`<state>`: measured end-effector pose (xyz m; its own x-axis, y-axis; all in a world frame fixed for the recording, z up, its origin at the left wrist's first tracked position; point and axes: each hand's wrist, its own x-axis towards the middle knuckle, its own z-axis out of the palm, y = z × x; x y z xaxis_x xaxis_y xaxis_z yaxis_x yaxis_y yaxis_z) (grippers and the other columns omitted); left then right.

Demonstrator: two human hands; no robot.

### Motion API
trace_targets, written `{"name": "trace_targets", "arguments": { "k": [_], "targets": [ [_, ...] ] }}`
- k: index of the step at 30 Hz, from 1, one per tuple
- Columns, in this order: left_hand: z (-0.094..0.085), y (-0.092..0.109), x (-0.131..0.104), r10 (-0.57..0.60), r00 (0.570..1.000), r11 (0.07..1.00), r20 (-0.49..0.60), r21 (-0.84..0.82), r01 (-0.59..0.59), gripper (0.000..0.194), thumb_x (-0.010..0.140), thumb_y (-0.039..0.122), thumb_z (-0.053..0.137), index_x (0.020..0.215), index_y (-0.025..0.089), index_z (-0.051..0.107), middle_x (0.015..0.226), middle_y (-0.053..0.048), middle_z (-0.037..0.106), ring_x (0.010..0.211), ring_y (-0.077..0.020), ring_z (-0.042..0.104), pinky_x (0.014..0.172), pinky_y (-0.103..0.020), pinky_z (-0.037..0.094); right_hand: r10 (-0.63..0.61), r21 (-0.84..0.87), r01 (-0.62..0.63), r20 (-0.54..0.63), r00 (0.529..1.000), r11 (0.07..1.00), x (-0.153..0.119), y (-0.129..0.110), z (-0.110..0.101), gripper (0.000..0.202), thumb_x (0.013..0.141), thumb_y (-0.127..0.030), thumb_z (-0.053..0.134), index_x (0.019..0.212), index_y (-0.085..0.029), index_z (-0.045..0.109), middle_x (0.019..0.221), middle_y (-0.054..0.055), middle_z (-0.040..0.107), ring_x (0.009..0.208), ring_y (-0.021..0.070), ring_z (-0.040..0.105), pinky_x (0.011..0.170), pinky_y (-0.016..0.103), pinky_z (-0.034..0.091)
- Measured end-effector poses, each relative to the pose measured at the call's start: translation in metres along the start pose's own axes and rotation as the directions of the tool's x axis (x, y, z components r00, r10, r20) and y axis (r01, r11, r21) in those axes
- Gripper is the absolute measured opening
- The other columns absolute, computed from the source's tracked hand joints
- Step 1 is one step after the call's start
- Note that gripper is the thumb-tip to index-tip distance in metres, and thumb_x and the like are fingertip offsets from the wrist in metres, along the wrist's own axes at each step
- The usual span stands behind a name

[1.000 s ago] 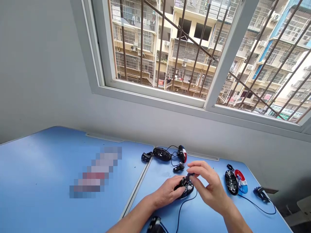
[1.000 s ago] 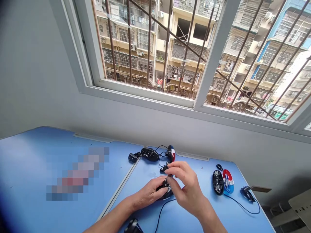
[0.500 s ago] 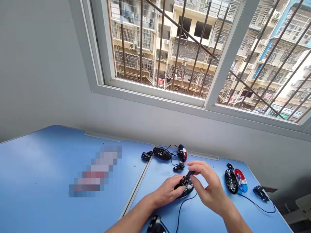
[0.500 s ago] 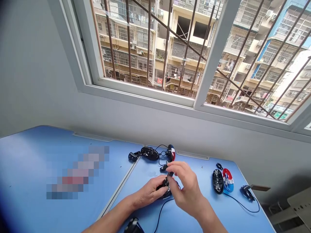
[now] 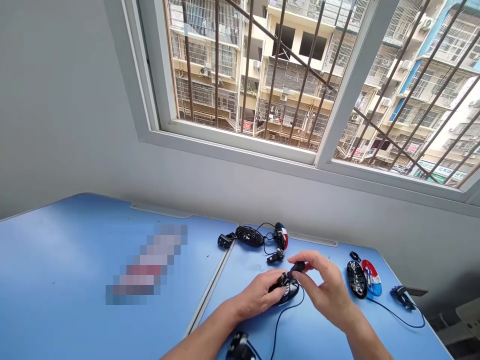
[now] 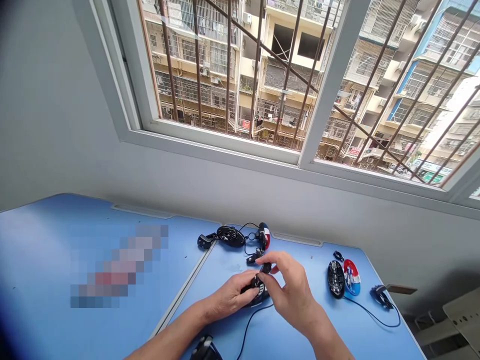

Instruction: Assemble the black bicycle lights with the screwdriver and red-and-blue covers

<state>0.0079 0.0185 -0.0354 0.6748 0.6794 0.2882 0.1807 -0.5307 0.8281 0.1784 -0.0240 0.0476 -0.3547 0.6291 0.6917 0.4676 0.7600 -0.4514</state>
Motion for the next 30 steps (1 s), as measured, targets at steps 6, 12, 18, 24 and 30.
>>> {"name": "trace_targets", "arguments": {
  "k": [6,12,18,24,30],
  "targets": [
    [0.002,-0.005,0.0,-0.009,1.0,1.0,-0.018,0.008,0.009,0.012,0.081,0.016,0.041,0.07,0.02,0.04,0.071,0.003,0.042,0.069,-0.0139,0.04,0.067,-0.024,0.04,-0.076,-0.103,0.072,-0.041,0.996,0.992,0.001,-0.001,0.004,0.024,0.088,-0.011,0.051,0.109,-0.022,0.059,0.103,0.01,0.063,0.091,0.0196,0.062,0.066,0.03,0.056],
    [0.001,-0.005,0.001,0.0,1.0,1.0,-0.014,0.008,0.0,0.011,0.081,0.015,0.04,0.071,0.02,0.042,0.073,0.003,0.043,0.071,-0.014,0.042,0.068,-0.023,0.04,-0.14,-0.213,0.115,-0.11,0.984,0.97,0.0,0.002,0.006,0.028,0.088,-0.01,0.053,0.111,-0.024,0.06,0.085,0.005,0.061,0.071,0.0154,0.06,0.055,0.026,0.053],
    [0.001,-0.002,0.001,0.005,1.0,1.0,-0.013,0.002,-0.005,0.011,0.083,0.019,0.04,0.072,0.02,0.043,0.072,0.003,0.044,0.07,-0.0143,0.042,0.067,-0.024,0.04,-0.09,-0.087,0.09,-0.001,0.996,0.992,0.002,-0.009,-0.004,0.032,0.088,-0.009,0.048,0.116,-0.023,0.056,0.09,0.006,0.068,0.075,0.0164,0.063,0.064,0.029,0.055],
    [0.001,-0.003,0.001,-0.004,1.0,1.0,-0.018,0.006,0.004,0.011,0.082,0.019,0.039,0.072,0.02,0.044,0.074,0.002,0.046,0.072,-0.0148,0.043,0.069,-0.024,0.041,-0.094,-0.236,0.082,-0.039,0.995,0.968,-0.003,-0.001,0.006,0.019,0.087,-0.016,0.055,0.105,-0.021,0.059,0.089,0.008,0.063,0.074,0.0177,0.06,0.058,0.029,0.052],
    [0.001,-0.004,0.001,-0.025,1.0,1.0,-0.016,0.014,0.026,0.012,0.082,0.019,0.04,0.07,0.02,0.04,0.073,0.002,0.044,0.069,-0.0138,0.04,0.066,-0.023,0.04,-0.119,-0.287,0.089,-0.087,0.989,0.954,-0.004,0.011,0.015,0.026,0.091,-0.012,0.047,0.112,-0.023,0.058,0.085,0.006,0.062,0.073,0.0174,0.059,0.06,0.028,0.052]
  ]
}}
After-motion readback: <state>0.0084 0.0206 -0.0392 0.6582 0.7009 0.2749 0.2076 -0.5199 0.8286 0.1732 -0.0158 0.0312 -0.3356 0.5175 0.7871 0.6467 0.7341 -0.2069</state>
